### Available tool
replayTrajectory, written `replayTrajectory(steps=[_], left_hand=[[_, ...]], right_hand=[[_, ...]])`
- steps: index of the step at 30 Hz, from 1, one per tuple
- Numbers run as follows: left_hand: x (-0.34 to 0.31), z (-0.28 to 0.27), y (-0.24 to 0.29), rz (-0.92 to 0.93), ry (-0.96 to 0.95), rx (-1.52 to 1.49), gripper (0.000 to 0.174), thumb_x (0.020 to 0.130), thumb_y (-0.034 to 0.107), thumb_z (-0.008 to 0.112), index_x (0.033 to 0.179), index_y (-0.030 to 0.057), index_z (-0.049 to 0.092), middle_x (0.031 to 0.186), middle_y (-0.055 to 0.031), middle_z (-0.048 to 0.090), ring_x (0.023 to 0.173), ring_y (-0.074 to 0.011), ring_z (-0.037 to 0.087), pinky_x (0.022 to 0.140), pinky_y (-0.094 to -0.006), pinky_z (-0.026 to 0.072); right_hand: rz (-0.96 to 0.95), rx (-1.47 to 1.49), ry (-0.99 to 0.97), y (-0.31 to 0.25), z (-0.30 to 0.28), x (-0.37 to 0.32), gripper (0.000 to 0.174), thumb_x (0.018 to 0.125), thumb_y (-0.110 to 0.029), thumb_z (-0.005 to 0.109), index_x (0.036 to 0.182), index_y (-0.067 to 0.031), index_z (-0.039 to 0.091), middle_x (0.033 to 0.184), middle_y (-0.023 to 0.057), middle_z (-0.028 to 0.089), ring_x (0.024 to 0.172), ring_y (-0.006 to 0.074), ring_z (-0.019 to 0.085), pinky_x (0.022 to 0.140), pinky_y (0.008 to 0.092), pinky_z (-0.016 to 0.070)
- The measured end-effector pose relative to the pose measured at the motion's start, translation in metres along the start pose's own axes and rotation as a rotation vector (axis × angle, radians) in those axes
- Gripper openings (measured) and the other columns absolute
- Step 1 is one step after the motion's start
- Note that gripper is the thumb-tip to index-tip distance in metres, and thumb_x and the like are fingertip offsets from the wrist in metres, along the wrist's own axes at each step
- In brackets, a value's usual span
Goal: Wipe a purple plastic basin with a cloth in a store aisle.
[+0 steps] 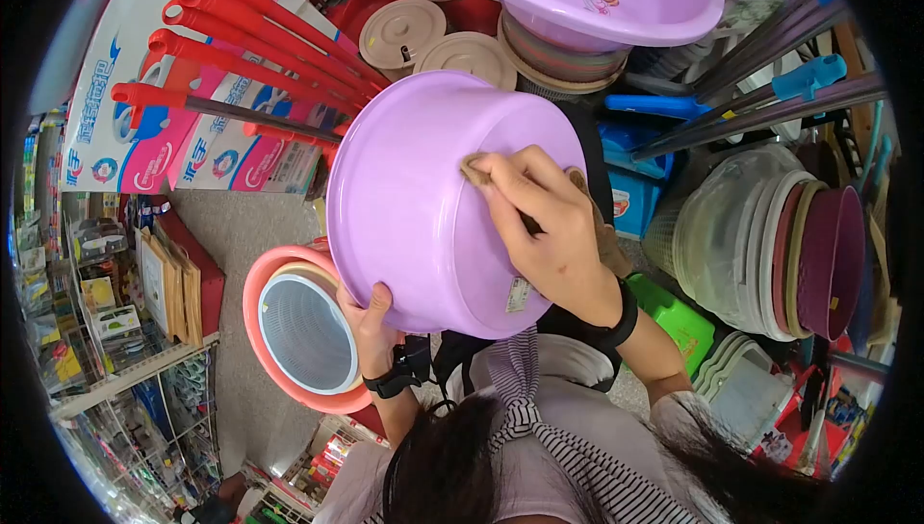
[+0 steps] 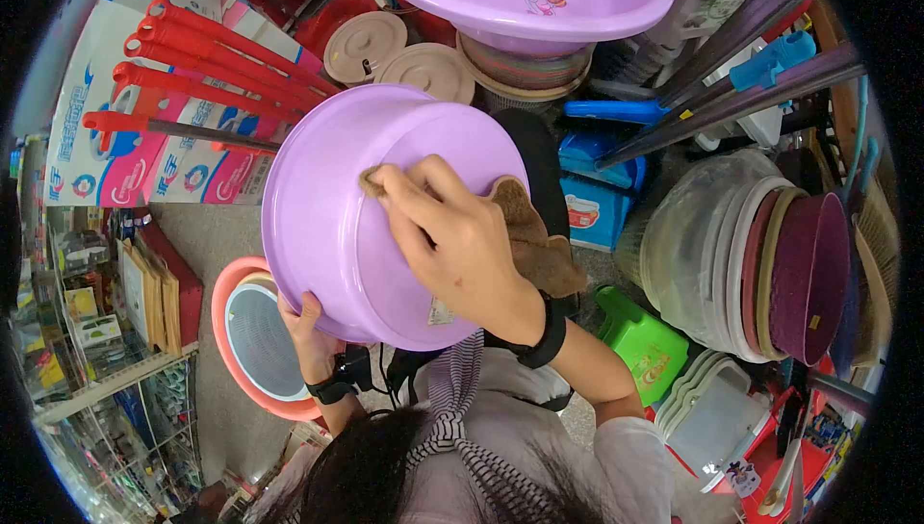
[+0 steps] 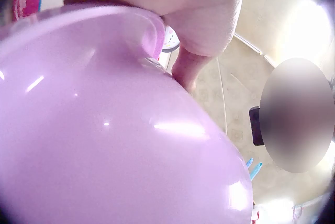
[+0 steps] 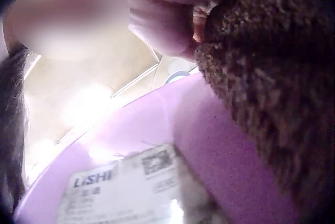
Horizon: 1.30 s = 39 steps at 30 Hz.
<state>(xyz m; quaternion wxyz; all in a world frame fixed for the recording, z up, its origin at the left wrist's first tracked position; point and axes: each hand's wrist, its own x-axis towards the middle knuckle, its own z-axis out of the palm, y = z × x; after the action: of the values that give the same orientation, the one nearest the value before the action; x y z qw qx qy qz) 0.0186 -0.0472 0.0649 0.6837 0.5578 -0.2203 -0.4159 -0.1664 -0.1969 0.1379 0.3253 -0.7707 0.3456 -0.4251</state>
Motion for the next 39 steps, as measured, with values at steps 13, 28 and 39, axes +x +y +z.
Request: replayTrajectory(steps=[13,28,39], left_hand=[[0.006,-0.002,0.0,0.003,0.041,0.008,0.074,0.079,0.038,0.084,0.129,-0.0064,0.051,0.118,-0.0125,0.063,0.106,-0.0209,0.061,0.095,-0.0336,0.0465],[0.003,-0.007,-0.004,0.026,-0.013,-0.007,0.071,0.084,0.035,0.079,0.134,-0.0045,0.048,0.123,-0.0127,0.063,0.107,-0.0224,0.063,0.095,-0.0348,0.0497],[0.005,-0.007,-0.002,-0.006,0.043,-0.026,0.073,0.082,0.036,0.082,0.132,-0.0058,0.048,0.123,-0.0138,0.062,0.108,-0.0229,0.062,0.096,-0.0361,0.0486]], right_hand=[[-0.032,-0.061,0.013,-0.007,0.01,-0.004,0.025,0.083,-0.001,0.063,0.107,-0.0088,0.065,0.082,0.0045,0.05,0.063,0.0196,0.062,0.053,0.0335,0.051],[-0.127,-0.081,-0.078,-0.019,0.005,-0.025,0.027,0.081,-0.004,0.063,0.107,-0.0102,0.066,0.082,0.0023,0.05,0.06,0.0167,0.061,0.052,0.0305,0.0513],[-0.13,-0.068,-0.153,-0.023,0.007,-0.041,0.029,0.081,-0.007,0.064,0.11,-0.0116,0.065,0.084,0.0029,0.05,0.058,0.0163,0.06,0.051,0.0307,0.0506]])
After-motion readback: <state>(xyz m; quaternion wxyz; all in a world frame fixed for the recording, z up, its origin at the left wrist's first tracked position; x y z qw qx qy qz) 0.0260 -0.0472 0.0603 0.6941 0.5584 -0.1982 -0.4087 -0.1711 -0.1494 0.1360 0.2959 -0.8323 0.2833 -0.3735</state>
